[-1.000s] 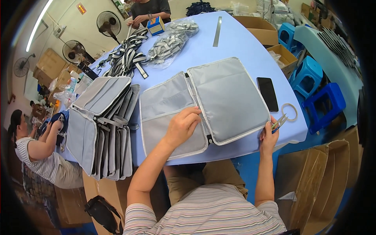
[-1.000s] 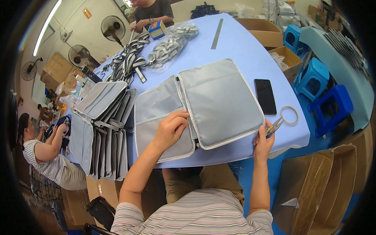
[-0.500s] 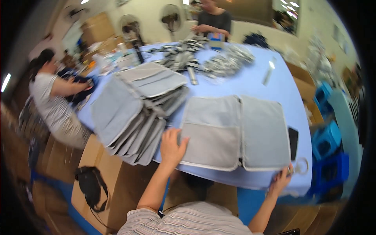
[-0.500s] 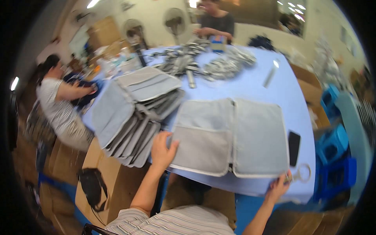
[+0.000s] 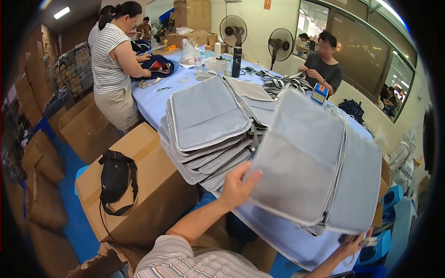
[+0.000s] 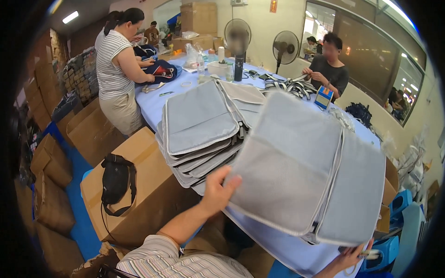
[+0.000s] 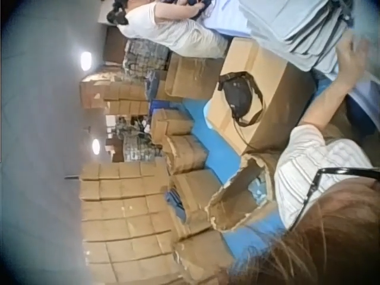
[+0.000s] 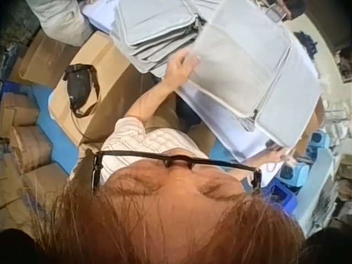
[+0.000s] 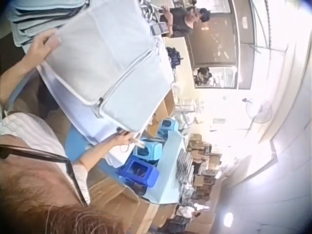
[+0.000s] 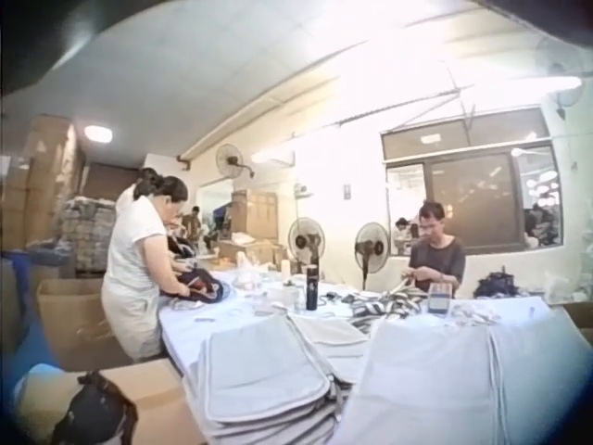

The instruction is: Trimming excess threads and inspecting finished grey zippered cases at a workshop table.

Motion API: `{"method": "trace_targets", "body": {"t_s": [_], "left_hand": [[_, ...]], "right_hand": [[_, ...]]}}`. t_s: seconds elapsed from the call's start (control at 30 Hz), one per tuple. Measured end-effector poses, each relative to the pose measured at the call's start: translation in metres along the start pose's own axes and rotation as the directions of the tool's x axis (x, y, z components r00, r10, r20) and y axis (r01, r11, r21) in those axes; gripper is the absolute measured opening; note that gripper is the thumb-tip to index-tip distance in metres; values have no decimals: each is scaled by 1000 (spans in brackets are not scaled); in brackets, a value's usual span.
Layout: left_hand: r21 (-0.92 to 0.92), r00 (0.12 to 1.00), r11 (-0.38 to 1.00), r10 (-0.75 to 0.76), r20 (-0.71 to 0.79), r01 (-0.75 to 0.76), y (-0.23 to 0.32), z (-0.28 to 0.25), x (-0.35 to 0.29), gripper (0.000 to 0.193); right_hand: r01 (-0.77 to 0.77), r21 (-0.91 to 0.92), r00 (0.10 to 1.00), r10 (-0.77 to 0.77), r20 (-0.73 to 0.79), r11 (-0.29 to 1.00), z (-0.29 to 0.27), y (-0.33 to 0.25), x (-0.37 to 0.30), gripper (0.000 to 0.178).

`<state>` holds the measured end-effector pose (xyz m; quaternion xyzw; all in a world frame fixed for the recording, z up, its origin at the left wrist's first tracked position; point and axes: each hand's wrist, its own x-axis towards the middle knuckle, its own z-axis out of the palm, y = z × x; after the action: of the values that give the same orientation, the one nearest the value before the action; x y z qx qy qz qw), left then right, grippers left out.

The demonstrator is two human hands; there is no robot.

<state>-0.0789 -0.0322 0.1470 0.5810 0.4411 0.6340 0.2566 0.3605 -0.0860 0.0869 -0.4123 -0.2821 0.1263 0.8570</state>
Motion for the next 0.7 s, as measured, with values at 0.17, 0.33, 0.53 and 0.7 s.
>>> {"method": "trace_targets", "body": {"t_s": [0.17,0.33,0.53,0.7], "left_hand": [[-215,942,973,4,-335,-80,22,-44,55,20],[-261,806,954,-34,-590,-150,-17,-127,86,20],[587,828,740,73,-556,329,-36,-171,77,33],[785,807,578,345,-480,220,-42,-174,64,32]], "right_hand": [[-9,112,968,-20,251,994,148,7,20,38],[-122,-97,809,156,566,988,300,25,-20,34],[-169,-271,624,315,715,948,307,48,-58,41],[-114,-352,720,322,615,929,242,30,-53,40]]}}
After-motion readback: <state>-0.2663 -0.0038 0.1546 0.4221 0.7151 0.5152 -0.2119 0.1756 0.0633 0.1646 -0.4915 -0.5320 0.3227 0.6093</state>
